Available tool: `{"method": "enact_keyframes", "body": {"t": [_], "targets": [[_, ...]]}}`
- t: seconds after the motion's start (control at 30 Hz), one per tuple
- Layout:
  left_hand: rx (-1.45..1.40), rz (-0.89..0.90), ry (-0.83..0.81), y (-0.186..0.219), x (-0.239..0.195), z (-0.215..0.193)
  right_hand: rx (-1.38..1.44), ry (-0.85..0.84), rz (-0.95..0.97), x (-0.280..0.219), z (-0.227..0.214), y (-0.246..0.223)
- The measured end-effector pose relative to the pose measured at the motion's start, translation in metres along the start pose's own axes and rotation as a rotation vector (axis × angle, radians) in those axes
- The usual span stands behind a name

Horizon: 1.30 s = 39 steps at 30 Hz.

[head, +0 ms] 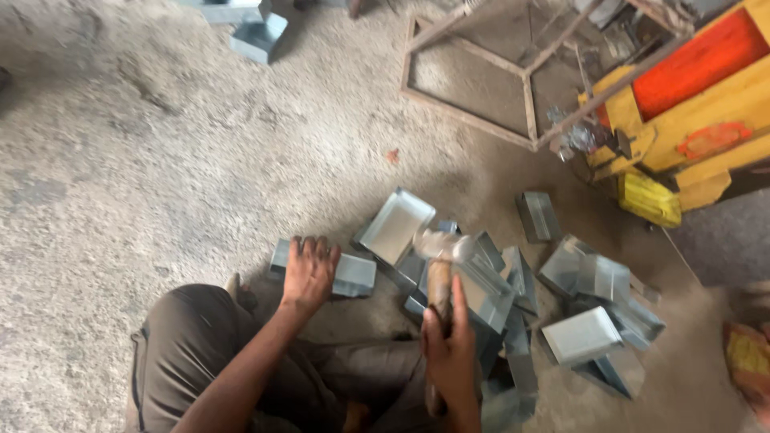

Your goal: The person sits on the floor and uses a hammer to shape and assemble small rectangular metal boxes, picking each one up from a pile and placing it back down after hammering.

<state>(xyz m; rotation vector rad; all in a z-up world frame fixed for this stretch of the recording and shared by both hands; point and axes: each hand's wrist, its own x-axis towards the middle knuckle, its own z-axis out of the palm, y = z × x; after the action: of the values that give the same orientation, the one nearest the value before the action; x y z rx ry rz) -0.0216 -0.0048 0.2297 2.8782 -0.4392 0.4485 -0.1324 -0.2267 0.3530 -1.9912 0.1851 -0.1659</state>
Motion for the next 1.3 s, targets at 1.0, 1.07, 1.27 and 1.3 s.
{"method": "enact_keyframes", "body": {"t": [1.0, 1.07, 1.27, 1.3], "targets": [[0.167, -0.059, -0.251, 0.010, 0.005, 0.000, -0.185, -0.116, -0.224, 0.004, 0.049, 0.090], [0.147, -0.059, -0.246, 0.006, 0.005, 0.017, -0.096, -0.155, 0.152, -0.002, 0.048, 0.092], [-0.097, -0.322, -0.797, -0.026, 0.056, 0.099, 0.216, -0.101, 0.179, 0.005, 0.041, 0.136], [-0.066, -0.307, -0.692, -0.026, 0.056, 0.104, 0.226, -0.101, 0.180, 0.008, 0.039, 0.143]]}}
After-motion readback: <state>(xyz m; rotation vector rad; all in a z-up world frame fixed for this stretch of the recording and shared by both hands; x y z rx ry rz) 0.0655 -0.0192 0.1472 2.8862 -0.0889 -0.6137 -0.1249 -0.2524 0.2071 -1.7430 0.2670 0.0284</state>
